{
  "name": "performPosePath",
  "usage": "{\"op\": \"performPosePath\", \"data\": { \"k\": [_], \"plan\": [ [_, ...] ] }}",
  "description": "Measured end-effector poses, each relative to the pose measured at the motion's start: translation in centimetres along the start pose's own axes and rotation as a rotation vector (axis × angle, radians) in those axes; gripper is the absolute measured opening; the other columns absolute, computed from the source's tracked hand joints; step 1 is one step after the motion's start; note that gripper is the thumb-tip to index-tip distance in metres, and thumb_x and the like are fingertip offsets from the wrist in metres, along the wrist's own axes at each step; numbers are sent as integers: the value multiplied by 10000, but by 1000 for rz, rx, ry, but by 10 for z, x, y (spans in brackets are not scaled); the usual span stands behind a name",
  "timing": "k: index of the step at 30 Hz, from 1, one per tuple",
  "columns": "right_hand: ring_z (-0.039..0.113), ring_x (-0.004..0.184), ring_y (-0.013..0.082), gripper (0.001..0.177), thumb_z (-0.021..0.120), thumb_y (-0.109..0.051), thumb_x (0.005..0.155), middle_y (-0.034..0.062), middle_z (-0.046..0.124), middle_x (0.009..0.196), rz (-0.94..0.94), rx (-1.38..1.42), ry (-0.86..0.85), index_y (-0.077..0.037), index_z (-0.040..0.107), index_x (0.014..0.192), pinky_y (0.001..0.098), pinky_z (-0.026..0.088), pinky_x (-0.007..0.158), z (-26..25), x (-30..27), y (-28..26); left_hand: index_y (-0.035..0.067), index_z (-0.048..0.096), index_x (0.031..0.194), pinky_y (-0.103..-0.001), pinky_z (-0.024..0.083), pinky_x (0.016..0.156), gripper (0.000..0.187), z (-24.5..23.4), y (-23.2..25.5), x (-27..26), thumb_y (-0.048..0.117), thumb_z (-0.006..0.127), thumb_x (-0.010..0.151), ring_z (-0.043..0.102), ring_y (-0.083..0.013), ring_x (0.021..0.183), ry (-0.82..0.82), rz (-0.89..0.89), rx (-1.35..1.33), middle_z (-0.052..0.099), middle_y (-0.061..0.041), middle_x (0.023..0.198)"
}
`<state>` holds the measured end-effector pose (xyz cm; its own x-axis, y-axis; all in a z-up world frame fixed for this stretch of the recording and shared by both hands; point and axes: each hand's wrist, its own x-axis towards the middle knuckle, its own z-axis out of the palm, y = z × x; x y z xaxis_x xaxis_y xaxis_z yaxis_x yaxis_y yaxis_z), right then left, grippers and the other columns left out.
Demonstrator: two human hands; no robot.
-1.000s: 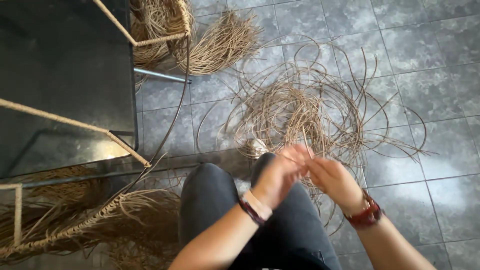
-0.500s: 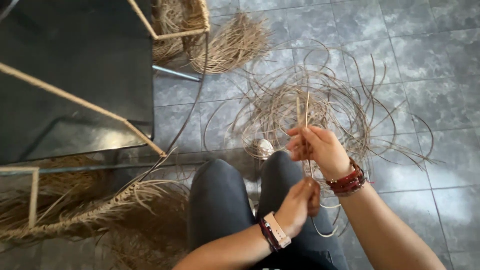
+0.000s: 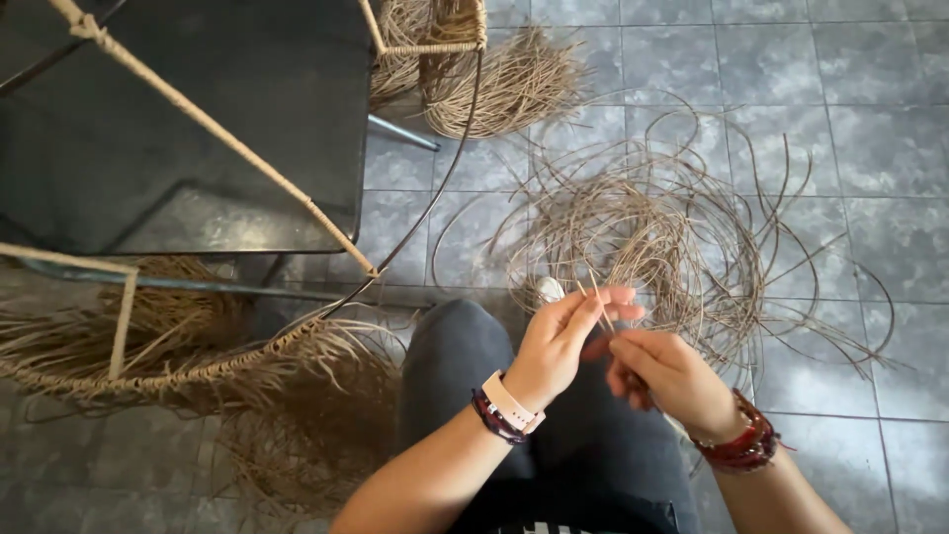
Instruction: Weaving natural fiber strands around a metal frame to construct furniture
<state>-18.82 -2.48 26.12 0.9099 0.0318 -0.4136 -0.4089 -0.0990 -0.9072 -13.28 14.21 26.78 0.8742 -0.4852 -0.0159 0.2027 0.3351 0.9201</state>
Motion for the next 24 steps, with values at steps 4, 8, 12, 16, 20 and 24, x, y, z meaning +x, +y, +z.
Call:
{"op": "performPosePath", "data": {
  "k": [4, 8, 12, 16, 20, 24],
  "plan": [
    [710, 400, 228, 417, 519, -126, 999, 204, 736, 539, 28, 29, -206, 62, 726, 690, 297, 536, 360, 5, -10, -25, 41, 684, 1294, -347, 533, 1013, 338, 3, 6, -12, 222, 451, 1131, 690, -142, 1058, 2, 45, 7, 765, -122, 1106],
    [642, 352, 215, 409, 516, -127, 1006, 154, 651, 499, 27, 25, -273, 58, 741, 721, 287, 457, 319, 0, -2, -2, 76, 741, 1158, -225, 586, 729, 327, -4, -10, -14, 249, 466, 1128, 722, -94, 800, 74, 52, 40, 783, -81, 987],
    [500, 446, 100, 352, 483, -117, 1022, 69, 535, 573, -83, -29, -225, 80, 757, 922, 196, 358, 394, -5, -10, -14, 78, 735, 1020, -267, 571, 895, 387, -18, 13, -14, 303, 438, 1127, 762, -153, 946, 243, 172, -8, 800, -98, 971],
    [596, 601, 131, 303, 619, -219, 962, 36, 726, 716, -17, -421, 33, -51, 869, 922, 271, 463, 569, -27, -16, -17, 20, 684, 1112, -346, 562, 984, 397, -54, 33, -14, 299, 403, 1117, 759, -262, 1056, 362, 290, 55, 780, -179, 1067],
    [596, 607, 92, 280, 666, -285, 937, -56, 860, 845, 50, -668, 120, -140, 892, 856, 248, 459, 631, -38, -19, -19, -17, 323, 1544, -489, 324, 1274, 608, -76, 41, -30, 295, 537, 1069, 422, -397, 1502, 582, 574, 999, 400, -258, 1594],
    [563, 468, 73, 267, 630, -357, 920, -144, 849, 725, -41, -880, -36, -269, 869, 842, 245, 466, 550, -18, -14, -32, 20, 231, 1589, -648, 233, 1335, 745, -38, 62, -45, 414, 560, 1047, 355, -425, 1559, 260, 705, 1206, 354, -222, 1635]
  ]
}}
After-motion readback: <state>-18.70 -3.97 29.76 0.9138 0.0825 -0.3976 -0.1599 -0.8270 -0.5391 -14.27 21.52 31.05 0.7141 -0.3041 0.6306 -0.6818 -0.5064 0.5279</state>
